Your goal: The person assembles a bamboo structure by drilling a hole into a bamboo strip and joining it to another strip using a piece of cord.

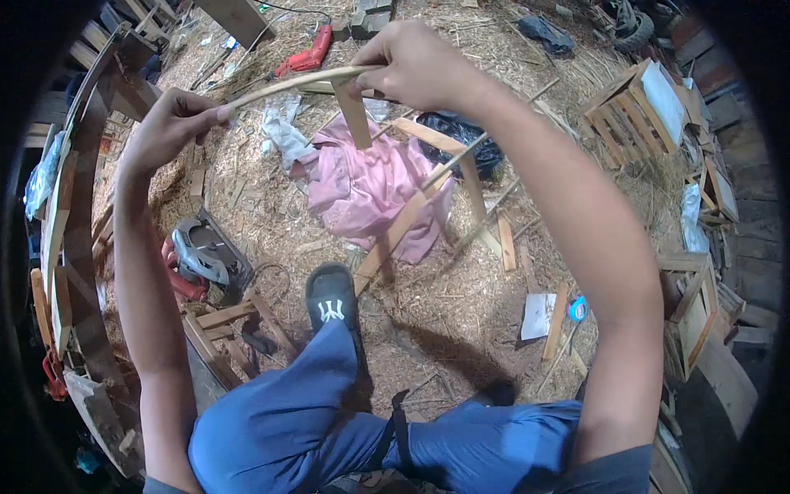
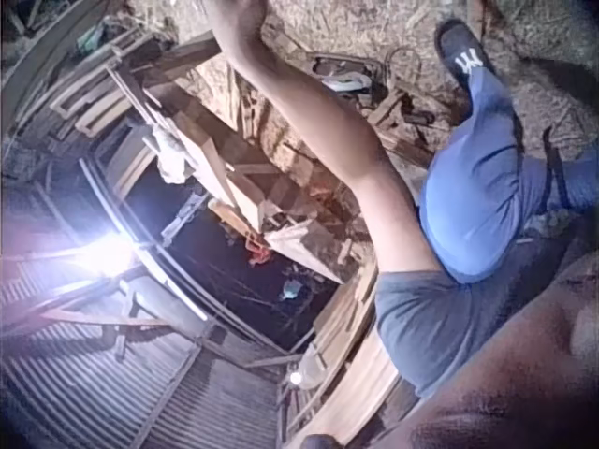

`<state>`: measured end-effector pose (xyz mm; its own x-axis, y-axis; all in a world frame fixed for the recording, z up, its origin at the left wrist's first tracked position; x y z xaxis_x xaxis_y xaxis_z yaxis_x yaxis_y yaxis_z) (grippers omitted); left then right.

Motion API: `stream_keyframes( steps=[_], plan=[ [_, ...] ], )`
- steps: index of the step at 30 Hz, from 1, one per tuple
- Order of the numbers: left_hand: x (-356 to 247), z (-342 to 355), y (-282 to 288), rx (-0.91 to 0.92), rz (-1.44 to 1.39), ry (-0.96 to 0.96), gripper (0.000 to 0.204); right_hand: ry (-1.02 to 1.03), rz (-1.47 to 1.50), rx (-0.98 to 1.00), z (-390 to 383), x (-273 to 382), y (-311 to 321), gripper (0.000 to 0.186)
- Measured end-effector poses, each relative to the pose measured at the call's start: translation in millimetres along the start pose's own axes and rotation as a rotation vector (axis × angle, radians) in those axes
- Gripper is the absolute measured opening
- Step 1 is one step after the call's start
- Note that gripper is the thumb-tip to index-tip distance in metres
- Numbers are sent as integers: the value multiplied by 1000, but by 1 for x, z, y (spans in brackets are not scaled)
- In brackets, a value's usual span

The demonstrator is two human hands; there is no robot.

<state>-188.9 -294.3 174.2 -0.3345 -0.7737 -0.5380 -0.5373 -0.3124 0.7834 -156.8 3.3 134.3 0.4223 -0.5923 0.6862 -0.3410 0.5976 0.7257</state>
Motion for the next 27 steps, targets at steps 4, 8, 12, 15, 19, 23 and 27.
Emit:
stream_keyframes(
  steps=[4,8,12,15,19,23,27],
  plan=[
    [43,17,-7,8,-38,60,32,58,-56,-20,39,-24,-30,19],
    [89,28,-6,-35,-7,161,36,101,-66,-53,81,-42,-53,20],
    [122,41,-5,-56,-73,199,34,49,-70,-10,126,-65,-79,22],
    [156,46,-8,-42,-84,280,32,-15,-103,56,157,-75,-99,23],
    [213,48,-6,-62,-150,266,37,-31,-98,139,206,-81,-123,23],
    [254,64,-4,-37,-214,281,33,-25,-94,158,240,-94,-140,21],
    [267,77,-8,-71,-234,230,30,-51,-100,194,256,-100,-144,21]
  ],
)
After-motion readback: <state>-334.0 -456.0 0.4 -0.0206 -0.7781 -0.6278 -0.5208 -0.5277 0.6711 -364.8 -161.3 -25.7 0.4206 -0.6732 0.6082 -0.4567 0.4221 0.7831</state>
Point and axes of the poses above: each hand's wrist, its own z-axis towards the middle knuckle, its own y-axis out of the back of the hand, x = y × z, the point moved 5 cm from there along z, towards the middle knuckle, and after that the axes turned 13 degrees about x, right-handed, at the moved point
